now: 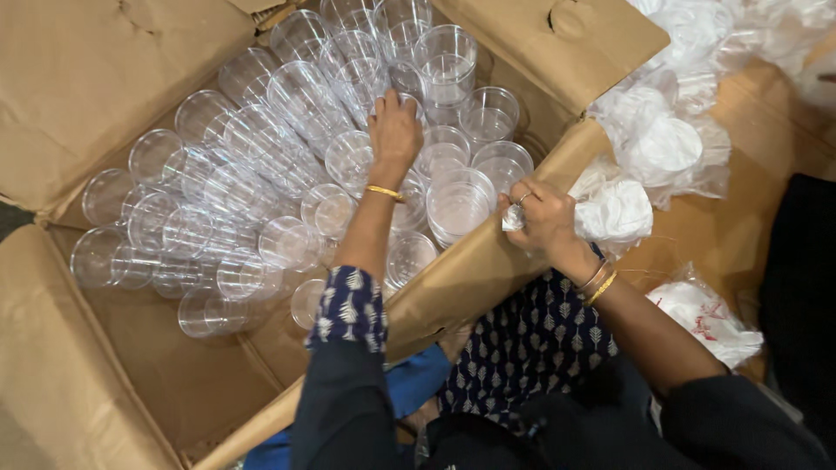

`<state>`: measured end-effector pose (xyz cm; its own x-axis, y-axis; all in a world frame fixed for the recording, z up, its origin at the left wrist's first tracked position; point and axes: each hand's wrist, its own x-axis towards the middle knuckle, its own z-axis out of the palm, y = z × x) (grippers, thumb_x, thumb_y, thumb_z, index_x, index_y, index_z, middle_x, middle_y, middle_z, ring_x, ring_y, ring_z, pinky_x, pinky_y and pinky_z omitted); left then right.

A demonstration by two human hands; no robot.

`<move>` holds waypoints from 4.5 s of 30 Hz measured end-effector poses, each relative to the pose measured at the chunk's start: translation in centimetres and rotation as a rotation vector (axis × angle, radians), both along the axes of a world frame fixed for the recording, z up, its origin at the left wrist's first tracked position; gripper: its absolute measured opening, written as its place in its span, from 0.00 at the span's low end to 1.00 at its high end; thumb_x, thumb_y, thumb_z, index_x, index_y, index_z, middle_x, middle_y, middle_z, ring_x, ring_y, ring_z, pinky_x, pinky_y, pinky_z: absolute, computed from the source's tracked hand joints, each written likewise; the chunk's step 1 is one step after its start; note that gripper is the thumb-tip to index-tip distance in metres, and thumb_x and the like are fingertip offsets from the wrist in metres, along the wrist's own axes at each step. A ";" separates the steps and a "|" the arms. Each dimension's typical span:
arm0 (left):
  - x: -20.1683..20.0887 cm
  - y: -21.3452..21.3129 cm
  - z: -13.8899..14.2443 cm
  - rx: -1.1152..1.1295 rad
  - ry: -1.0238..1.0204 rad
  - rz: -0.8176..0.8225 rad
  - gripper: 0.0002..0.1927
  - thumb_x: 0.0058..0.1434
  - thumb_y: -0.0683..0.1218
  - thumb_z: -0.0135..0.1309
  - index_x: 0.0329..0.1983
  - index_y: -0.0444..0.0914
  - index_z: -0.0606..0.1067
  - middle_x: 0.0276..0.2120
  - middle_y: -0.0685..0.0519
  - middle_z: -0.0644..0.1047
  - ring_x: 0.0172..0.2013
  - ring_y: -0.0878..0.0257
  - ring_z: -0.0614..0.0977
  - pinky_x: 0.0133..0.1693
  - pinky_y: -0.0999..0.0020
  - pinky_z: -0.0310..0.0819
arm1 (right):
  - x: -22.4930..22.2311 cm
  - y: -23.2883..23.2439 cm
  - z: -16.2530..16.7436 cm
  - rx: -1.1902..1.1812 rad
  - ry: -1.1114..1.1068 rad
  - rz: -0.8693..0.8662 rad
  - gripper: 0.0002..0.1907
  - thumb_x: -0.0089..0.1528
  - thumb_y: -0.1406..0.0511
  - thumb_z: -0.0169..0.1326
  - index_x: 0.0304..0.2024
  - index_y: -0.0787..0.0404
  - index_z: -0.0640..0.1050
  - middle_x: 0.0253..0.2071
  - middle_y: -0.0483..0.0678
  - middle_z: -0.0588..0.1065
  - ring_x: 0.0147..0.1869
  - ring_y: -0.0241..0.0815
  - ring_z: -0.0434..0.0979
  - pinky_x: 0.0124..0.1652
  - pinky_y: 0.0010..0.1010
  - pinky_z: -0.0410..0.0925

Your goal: The person sits on the floor with a large cardboard box of clear plastic cups on their lap. They place white paper and plastic bags around and between the cups as padding, press the cups into arrangement, and reposition box flaps while continuing to fill the box.

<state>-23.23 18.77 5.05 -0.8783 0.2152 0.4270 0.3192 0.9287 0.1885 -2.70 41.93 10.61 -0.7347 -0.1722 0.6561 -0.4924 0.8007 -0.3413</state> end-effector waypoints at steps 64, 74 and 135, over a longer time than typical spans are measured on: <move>38.6 1.6 15.7 0.966 -0.194 -0.439 0.07 0.65 0.41 0.56 0.42 0.31 0.75 0.33 0.48 0.76 0.32 0.63 0.78 0.35 0.69 0.72 | 16.7 -3.0 6.2 -1.261 -0.373 0.487 0.18 0.63 0.78 0.63 0.46 0.60 0.69 0.42 0.48 0.73 0.48 0.39 0.77 0.51 0.30 0.74; 39.4 2.4 15.5 1.047 -0.239 -0.465 0.05 0.67 0.39 0.54 0.44 0.32 0.75 0.36 0.49 0.76 0.33 0.64 0.78 0.36 0.70 0.72 | 17.4 -3.2 6.0 -0.971 -0.386 0.464 0.03 0.71 0.70 0.56 0.42 0.62 0.75 0.41 0.44 0.72 0.46 0.32 0.71 0.49 0.25 0.66; 38.2 2.7 13.3 1.125 -0.327 -0.473 0.08 0.65 0.41 0.56 0.45 0.32 0.74 0.47 0.48 0.72 0.44 0.63 0.76 0.46 0.69 0.73 | 15.9 -3.4 2.7 -1.006 -0.528 0.406 0.11 0.73 0.68 0.48 0.34 0.61 0.71 0.31 0.37 0.65 0.35 0.26 0.61 0.34 0.21 0.56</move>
